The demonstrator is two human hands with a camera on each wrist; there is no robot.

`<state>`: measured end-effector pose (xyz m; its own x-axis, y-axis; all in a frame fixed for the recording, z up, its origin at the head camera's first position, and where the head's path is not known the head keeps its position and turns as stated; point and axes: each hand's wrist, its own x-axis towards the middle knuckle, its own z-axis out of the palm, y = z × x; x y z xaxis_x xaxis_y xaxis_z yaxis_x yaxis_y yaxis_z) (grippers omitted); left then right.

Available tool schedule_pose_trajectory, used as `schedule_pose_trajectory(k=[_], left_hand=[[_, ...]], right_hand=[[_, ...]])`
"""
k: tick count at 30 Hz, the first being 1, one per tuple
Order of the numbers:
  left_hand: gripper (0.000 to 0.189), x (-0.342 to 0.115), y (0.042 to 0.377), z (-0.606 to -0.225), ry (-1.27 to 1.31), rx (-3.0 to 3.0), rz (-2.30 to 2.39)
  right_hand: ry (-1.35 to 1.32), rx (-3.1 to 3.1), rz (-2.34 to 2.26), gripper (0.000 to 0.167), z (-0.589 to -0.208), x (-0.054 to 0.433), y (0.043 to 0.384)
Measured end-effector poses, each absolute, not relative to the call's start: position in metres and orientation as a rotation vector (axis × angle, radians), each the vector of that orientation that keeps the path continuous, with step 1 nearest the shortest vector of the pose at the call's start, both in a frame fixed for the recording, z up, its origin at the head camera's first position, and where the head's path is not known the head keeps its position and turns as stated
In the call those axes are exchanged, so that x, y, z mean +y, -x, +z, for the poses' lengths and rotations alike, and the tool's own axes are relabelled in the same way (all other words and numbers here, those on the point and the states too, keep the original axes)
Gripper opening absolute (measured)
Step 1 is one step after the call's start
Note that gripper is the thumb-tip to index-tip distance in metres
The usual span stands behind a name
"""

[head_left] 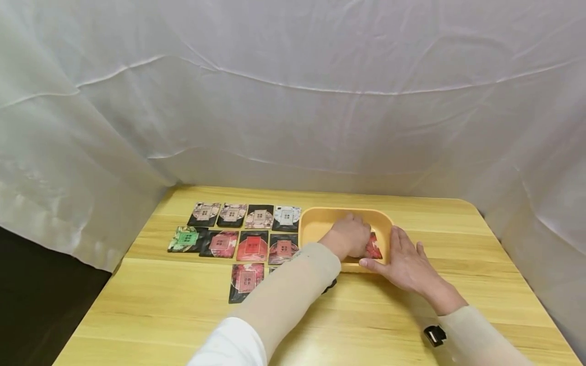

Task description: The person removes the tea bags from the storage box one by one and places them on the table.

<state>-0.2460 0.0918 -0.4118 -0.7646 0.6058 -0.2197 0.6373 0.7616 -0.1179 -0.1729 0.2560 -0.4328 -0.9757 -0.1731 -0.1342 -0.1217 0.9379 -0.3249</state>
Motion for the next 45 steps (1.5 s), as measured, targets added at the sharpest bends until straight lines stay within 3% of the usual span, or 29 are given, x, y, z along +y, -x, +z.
schedule_pose_trajectory(k=[26,39,45], left_hand=[[0.046,0.075,0.242,-0.410,-0.868,2.828,-0.212],[0.080,0.043,0.241,-0.401,-0.662,2.771,-0.180],[0.084,0.040,0.241,-0.394,-0.709,2.823,-0.182]], right_hand=[[0.234,2.945,-0.481,0.133,-0.433,0.254,0.171],[0.234,2.937,-0.492,0.133,-0.434,0.256,0.174],[0.227,2.932,-0.483,0.133,-0.435,0.255,0.172]])
